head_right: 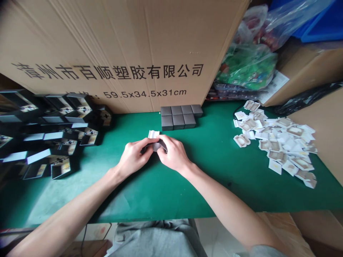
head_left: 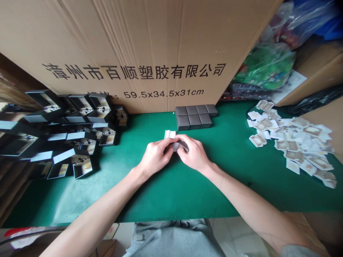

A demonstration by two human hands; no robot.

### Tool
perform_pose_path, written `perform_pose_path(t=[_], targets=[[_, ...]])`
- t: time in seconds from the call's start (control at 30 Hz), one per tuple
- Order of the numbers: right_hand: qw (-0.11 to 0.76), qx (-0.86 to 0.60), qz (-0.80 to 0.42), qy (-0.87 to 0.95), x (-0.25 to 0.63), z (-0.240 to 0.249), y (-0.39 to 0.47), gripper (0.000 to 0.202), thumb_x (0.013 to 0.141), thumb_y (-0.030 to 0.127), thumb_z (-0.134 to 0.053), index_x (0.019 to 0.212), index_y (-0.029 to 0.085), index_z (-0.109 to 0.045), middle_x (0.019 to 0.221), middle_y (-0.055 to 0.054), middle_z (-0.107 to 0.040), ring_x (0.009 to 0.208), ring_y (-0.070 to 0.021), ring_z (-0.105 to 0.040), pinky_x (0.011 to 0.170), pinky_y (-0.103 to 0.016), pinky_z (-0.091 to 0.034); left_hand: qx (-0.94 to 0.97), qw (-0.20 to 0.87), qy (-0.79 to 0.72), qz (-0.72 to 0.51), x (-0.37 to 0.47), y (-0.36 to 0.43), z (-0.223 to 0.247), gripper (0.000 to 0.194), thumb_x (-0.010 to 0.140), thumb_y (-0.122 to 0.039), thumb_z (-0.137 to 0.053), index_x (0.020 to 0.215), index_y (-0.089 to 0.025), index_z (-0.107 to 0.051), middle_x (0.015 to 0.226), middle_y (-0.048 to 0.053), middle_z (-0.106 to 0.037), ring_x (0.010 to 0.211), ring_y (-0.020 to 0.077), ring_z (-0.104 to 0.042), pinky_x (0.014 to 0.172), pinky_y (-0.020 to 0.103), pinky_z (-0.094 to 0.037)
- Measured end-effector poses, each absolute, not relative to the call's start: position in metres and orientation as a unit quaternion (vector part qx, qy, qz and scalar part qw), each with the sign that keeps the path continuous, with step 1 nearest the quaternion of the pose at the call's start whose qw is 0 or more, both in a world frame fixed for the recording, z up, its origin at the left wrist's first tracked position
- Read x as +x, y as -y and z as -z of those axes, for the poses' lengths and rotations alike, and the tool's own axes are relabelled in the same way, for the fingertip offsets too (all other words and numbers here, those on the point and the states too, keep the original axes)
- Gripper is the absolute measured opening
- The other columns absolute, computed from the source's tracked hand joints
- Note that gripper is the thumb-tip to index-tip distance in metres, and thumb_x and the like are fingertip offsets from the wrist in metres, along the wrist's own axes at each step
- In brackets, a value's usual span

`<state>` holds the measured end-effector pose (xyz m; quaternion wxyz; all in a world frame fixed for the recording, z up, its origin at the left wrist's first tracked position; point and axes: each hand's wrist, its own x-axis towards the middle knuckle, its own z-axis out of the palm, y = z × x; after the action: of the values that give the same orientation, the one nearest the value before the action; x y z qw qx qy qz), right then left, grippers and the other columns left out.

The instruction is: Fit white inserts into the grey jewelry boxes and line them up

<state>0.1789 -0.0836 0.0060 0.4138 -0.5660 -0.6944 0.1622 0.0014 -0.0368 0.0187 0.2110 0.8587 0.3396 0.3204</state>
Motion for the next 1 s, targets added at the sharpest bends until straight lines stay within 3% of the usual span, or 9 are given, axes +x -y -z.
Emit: perform_pose_path(t=[0.2,0.57,0.77,1.0], targets=[[0.414,-0.566,-0.155,0.696,0.1786,-0.0051,0.0826,0.035,0.084,0.012,-0.052,0.116,0.024,-0.06,0.115,-0.004,-0.074,0.101,-0.0221,-0.072,0.091,-0.034,-0.058,0.863,0.214,-0.336,-0.311,0.0017,0.037,-0.0219,0.028,0.089,-0.014,-0.057,0.113,-0.019,-0.07,0.093,0.003,-0.077,0.067,0.0101,-0.068,0.068,0.018,-0.053],[0.414,-0.567,-0.156,0.695,0.1788,-0.0055,0.083,0.035,0.083,0.012,-0.053,0.115,0.024,-0.061,0.112,-0.004,-0.075,0.098,-0.0225,-0.073,0.089,-0.035,-0.059,0.861,0.223,-0.343,-0.304,0.0014,0.0372,-0.0207,0.041,0.084,-0.006,-0.058,0.12,-0.023,-0.068,0.093,-0.001,-0.077,0.064,0.0084,-0.067,0.066,0.017,-0.052],[0.405,-0.558,-0.158,0.707,0.1786,-0.005,0.0811,0.045,0.082,0.011,-0.055,0.125,0.024,-0.058,0.126,-0.006,-0.07,0.113,-0.0239,-0.069,0.099,-0.039,-0.057,0.867,0.221,-0.323,-0.308,0.0018,0.0358,-0.0206,0.032,0.089,-0.011,-0.055,0.117,-0.02,-0.067,0.103,0.004,-0.077,0.073,0.0106,-0.068,0.072,0.02,-0.054],[0.407,-0.553,-0.157,0.71,0.1791,-0.0011,0.0799,0.052,0.083,0.009,-0.053,0.132,0.024,-0.055,0.133,-0.007,-0.066,0.121,-0.0233,-0.065,0.105,-0.041,-0.055,0.87,0.233,-0.301,-0.311,0.0014,0.0345,-0.0184,0.037,0.088,-0.006,-0.052,0.121,-0.019,-0.063,0.116,0.006,-0.073,0.095,0.0142,-0.071,0.083,0.023,-0.055]])
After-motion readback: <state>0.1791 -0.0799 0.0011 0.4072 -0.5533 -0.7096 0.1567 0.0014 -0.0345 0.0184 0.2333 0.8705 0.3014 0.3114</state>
